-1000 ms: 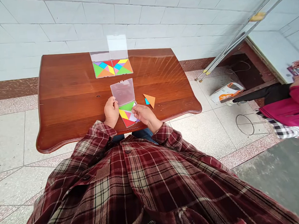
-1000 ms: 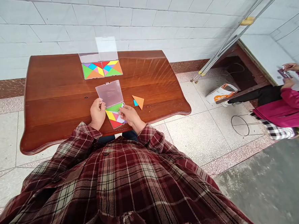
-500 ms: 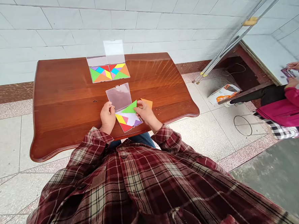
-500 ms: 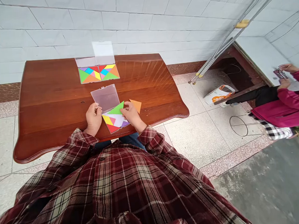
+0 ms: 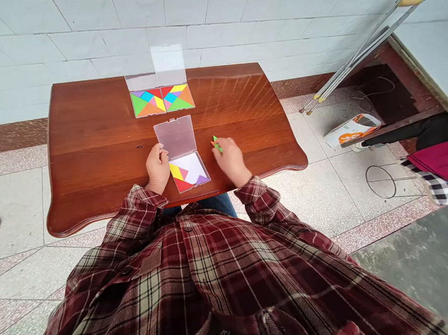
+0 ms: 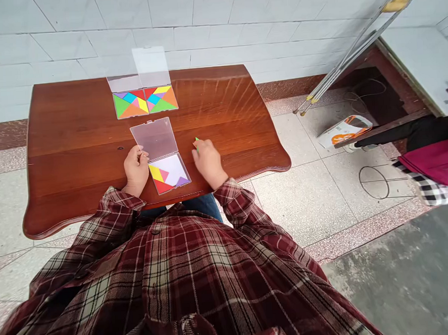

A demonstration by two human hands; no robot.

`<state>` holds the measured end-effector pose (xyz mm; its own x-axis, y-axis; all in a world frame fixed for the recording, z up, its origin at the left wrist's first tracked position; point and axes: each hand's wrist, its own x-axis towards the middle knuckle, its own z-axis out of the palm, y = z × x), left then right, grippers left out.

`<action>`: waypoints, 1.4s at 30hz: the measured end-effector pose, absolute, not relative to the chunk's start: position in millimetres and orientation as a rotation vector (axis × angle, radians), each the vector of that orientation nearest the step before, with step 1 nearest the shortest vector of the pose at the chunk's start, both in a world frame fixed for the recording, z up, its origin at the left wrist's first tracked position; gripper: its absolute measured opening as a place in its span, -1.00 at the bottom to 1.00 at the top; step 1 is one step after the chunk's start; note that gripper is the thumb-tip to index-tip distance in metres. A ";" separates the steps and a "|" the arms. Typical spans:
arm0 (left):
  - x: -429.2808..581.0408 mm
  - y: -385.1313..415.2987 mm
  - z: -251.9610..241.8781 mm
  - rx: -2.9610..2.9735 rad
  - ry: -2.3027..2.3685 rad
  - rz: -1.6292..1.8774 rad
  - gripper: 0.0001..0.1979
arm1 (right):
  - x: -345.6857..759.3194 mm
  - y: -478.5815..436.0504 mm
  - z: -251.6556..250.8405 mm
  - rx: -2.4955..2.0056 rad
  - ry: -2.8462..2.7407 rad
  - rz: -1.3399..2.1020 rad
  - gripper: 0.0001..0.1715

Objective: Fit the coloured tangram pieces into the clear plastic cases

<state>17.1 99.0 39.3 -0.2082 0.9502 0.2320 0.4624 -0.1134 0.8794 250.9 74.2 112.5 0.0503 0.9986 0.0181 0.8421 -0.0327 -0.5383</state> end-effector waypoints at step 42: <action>18.2 97.5 37.4 1.559 1.694 1.287 -0.78 | 312.3 123.5 84.5 -2.035 -1.613 0.751 -0.77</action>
<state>18.2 97.5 37.4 -0.2206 0.9476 0.2311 0.4764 -0.1021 0.8733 312.3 123.5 84.5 0.1745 0.9739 -0.1450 0.7377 -0.2269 -0.6359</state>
